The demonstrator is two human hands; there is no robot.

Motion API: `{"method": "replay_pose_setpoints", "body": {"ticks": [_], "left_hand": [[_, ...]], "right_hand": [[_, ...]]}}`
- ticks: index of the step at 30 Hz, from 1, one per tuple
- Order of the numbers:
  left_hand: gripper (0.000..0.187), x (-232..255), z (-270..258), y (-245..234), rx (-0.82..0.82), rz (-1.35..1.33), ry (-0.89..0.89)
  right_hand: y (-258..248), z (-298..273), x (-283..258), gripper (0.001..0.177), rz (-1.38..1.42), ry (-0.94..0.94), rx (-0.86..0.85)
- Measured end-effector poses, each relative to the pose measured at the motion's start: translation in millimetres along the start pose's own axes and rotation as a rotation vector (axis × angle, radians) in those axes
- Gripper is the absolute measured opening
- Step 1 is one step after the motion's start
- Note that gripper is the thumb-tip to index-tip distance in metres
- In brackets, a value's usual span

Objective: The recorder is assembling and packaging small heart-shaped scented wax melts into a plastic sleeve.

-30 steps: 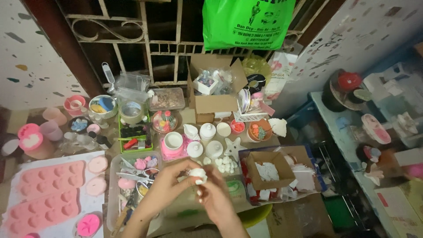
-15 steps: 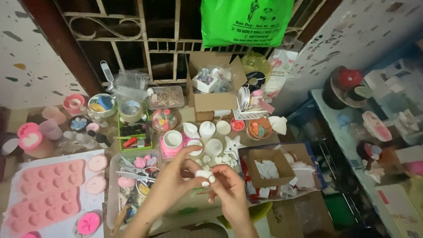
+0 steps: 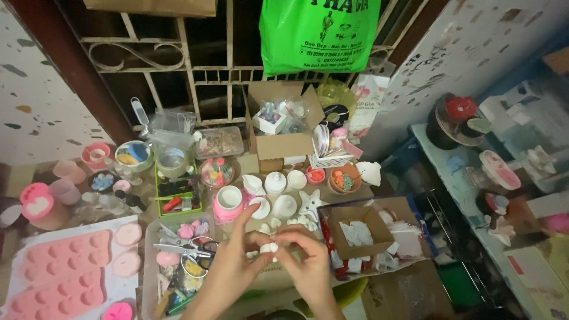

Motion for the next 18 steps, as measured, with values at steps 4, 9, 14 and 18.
{"method": "replay_pose_setpoints", "body": {"ticks": [4,9,14,18], "left_hand": [[0.085,-2,2,-1,-0.051,0.107,0.072],[0.073,5,3,2,-0.133,0.193,0.269],[0.069,-2,11,6,-0.134,0.180,0.297],[0.073,-12,12,11,-0.191,0.243,0.165]], "right_hand": [[-2,6,6,0.014,-0.050,0.061,0.020],[-9,11,37,0.009,0.157,0.216,0.125],[-3,11,87,0.014,0.491,0.444,0.080],[25,1,78,0.015,0.937,0.852,-0.158]]}}
Point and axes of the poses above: each hand's wrist, its own z-axis towards the middle knuckle, its own y-axis out of the palm, x = y × z, the point moved 6 cm from there along z, towards the middle knuckle, and after that the axes turned 1 degree about -x, right-handed, at the moved point
